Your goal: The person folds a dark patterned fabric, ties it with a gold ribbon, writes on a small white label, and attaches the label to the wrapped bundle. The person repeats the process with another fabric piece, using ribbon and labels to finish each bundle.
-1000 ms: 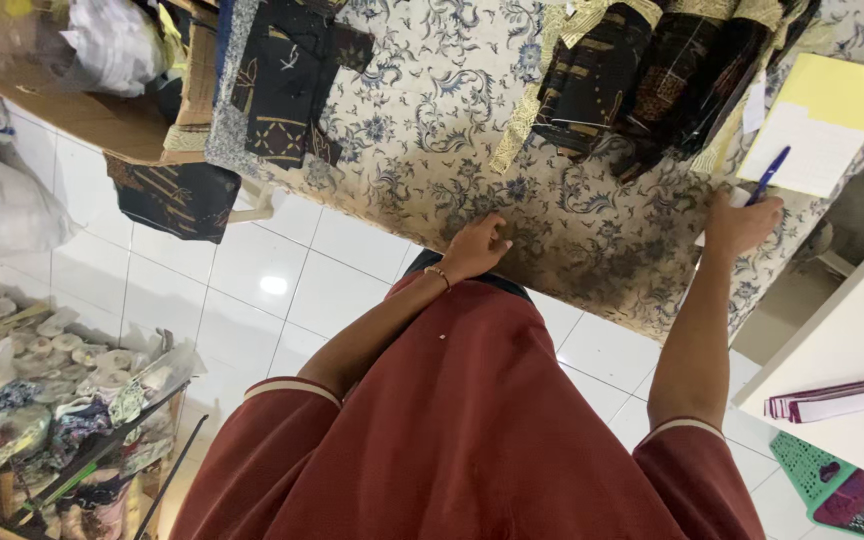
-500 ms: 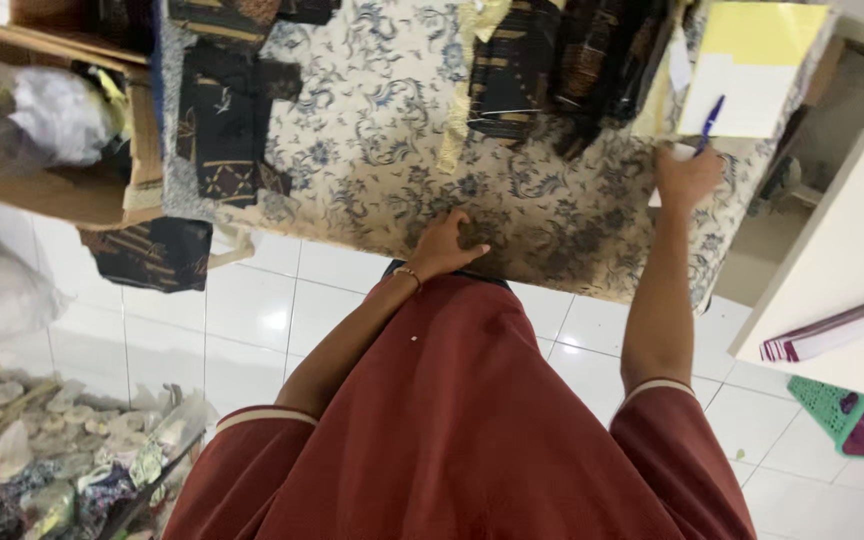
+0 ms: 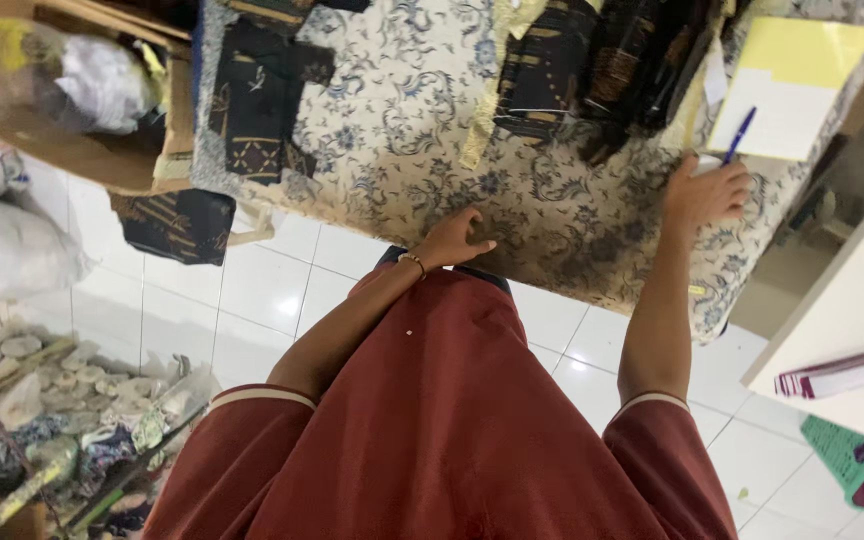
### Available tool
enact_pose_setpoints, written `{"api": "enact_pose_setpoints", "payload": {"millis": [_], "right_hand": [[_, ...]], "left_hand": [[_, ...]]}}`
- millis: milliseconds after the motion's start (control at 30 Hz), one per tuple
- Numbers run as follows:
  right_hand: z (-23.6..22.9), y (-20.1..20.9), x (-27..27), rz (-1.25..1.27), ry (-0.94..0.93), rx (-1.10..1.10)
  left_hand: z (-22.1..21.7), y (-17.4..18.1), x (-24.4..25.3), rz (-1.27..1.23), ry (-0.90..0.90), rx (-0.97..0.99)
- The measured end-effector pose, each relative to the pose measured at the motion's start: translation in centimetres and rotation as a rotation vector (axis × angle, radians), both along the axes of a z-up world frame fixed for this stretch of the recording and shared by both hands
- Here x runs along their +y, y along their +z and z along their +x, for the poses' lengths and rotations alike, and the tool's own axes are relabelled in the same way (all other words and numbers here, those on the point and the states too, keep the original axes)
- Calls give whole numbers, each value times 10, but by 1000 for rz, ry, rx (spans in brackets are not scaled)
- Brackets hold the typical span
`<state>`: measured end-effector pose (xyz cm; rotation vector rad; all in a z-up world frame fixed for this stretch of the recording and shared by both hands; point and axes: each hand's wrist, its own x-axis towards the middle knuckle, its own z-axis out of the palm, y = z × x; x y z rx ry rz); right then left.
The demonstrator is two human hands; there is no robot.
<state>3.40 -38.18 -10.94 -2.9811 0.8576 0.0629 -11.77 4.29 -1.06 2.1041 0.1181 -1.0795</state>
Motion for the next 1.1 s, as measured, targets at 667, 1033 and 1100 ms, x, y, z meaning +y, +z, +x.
{"api": "enact_pose_setpoints", "payload": {"millis": [667,1033,1100], "right_hand": [[-29,115,324,246,517,-448],[9,35,430,36,239,-56],[15,28,430,181,287,-222]], "left_hand": [[-68,-5,185,16,415,-253],[-65,-8,316,-174,312,-312],[-53,-3,329,-206,267,-280]]}}
